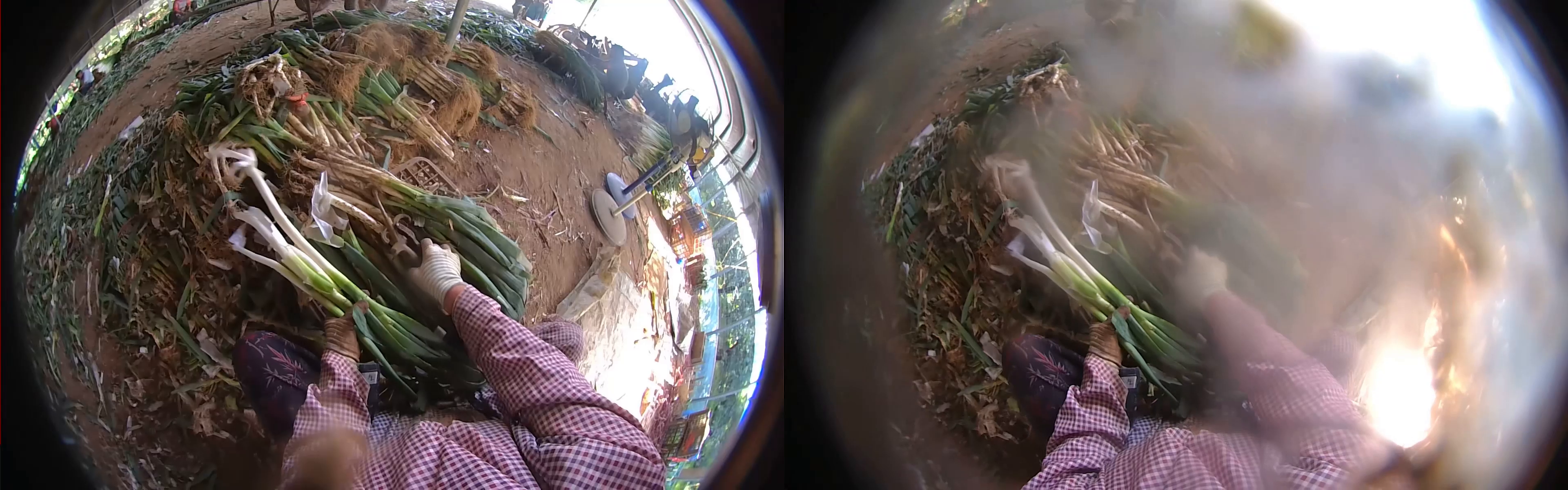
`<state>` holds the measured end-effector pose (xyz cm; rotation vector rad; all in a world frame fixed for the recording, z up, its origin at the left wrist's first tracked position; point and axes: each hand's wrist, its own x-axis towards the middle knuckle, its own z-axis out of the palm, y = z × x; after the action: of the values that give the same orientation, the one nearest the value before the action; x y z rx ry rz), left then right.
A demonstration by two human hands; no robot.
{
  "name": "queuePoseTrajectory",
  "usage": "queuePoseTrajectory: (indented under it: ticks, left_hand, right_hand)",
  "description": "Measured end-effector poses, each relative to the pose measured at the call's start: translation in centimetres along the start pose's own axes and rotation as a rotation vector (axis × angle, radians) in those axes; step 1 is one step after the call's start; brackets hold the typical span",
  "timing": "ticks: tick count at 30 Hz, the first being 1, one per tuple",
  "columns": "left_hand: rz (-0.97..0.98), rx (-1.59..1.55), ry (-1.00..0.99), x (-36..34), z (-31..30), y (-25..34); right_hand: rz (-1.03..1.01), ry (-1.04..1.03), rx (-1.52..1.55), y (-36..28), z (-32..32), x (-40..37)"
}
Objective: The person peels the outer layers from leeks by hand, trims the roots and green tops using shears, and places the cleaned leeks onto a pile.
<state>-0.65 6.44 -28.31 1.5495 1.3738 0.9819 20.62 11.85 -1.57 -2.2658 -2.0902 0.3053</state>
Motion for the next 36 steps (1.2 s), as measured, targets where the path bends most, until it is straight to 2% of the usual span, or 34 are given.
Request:
queuePoseTrajectory:
  ticks: [2, 3, 4, 5, 6, 7, 8, 9, 10, 12, 14, 15, 16, 18, 19, 20, 22, 24, 26, 27, 29, 32, 33, 34, 36]
  left_hand:
    - [0.152, 0.688, 0.171, -1.1, -1.0, 5.4]
    - [-0.389, 0.839, -0.168, 0.1, -1.7, 10.7]
    - [-0.391, 0.837, -0.173, -0.1, -1.0, 8.7]
    - [-0.19, 0.319, -0.092, -0.3, 0.2, 4.9]
    - [0.012, -0.197, -0.008, -0.5, 0.8, 2.9]
    - [-0.434, -0.307, -0.035, -0.2, -1.8, 11.3]
    - [-0.439, -0.309, -0.04, -0.2, -1.2, 10.4]
    - [-0.142, -0.18, 0.002, 0.1, -0.3, 8.7]
    - [0.157, -0.051, 0.046, 0.2, 0.4, 7.8]
    - [0.14, -0.04, 0.013, 0.0, -0.2, 10.0]
    - [0.102, -0.008, -0.039, -0.1, -1.6, 13.4]
    - [-0.091, -0.096, -0.151, 0.2, -2.0, 14.5]
    - [-0.096, -0.099, -0.146, 0.4, -1.8, 14.8]
    - [-0.301, -0.678, -0.208, 0.6, -1.0, 15.6]
    - [-0.326, -0.821, -0.198, 0.6, -1.2, 16.5]
    - [-0.331, -0.82, -0.195, 0.6, -1.0, 16.4]
    - [0.075, -0.453, -0.16, 0.4, -0.6, 15.9]
    - [0.061, -0.413, -0.137, 0.0, -0.6, 15.4]
    - [0.266, 0.331, -0.212, -0.1, -0.9, 14.7]
    - [0.268, 0.327, -0.21, 0.0, -0.6, 14.6]
    - [0.005, -0.261, -0.2, 0.1, 0.4, 14.4]
    - [-0.401, -1.118, -0.158, 0.4, 1.3, 14.0]
    - [-0.399, -1.117, -0.161, 0.3, 1.0, 14.2]
    - [-0.458, -1.007, -0.197, 0.1, 0.7, 14.5]
    - [-0.505, -0.897, -0.238, 0.3, 0.3, 15.4]
  right_hand:
    - [-0.011, -0.03, -0.012, 0.4, -0.5, 0.4]
    - [0.073, -0.14, 0.152, 0.4, -1.1, 0.8]
    - [0.155, -0.249, 0.315, 0.5, -1.6, 1.2]
    - [0.111, -0.221, 0.403, 1.9, -0.2, 2.1]
    - [0.191, -0.284, 0.524, 1.4, -2.1, 2.0]
    - [0.186, -0.282, 0.561, 1.8, -2.0, 2.7]
    - [0.185, -0.28, 0.596, 2.3, -1.9, 3.2]
    - [0.186, -0.337, 0.73, 2.1, -3.1, 3.1]
    - [0.052, -0.4, 0.838, 2.3, -4.3, 3.4]
    - [0.032, -0.461, 0.954, 0.6, -8.1, 2.3]
    - [0.058, -0.499, 1.035, -0.4, -9.1, 1.8]
    - [0.086, -0.534, 1.119, -0.7, -9.2, 1.7]
    - [0.085, -0.541, 1.115, -1.0, -8.7, 1.4]
    - [0.07, -0.569, 1.196, -1.8, -6.6, 1.0]
    - [0.145, -0.594, 1.244, -1.7, -4.0, 1.5]
    - [0.187, -0.591, 1.289, -2.5, -3.0, 1.2]
    - [0.177, -0.485, 1.091, -3.6, -3.1, -0.2]
    - [0.208, -0.463, 1.051, -3.1, -2.0, -0.9]
    - [0.231, -0.436, 1.005, -2.5, -1.8, -1.5]
    - [0.167, -0.459, 0.982, -1.9, -2.1, -2.0]
    - [0.106, -0.525, 0.873, -0.7, -2.2, -2.2]
    - [0.076, -0.457, 0.806, -0.9, -5.1, -2.0]
    - [0.114, -0.451, 0.98, -0.7, -5.9, -1.6]
    - [0.1, -0.454, 0.98, 0.8, -5.6, -0.3]
    - [0.275, -0.484, 1.199, -1.5, -10.9, -1.6]
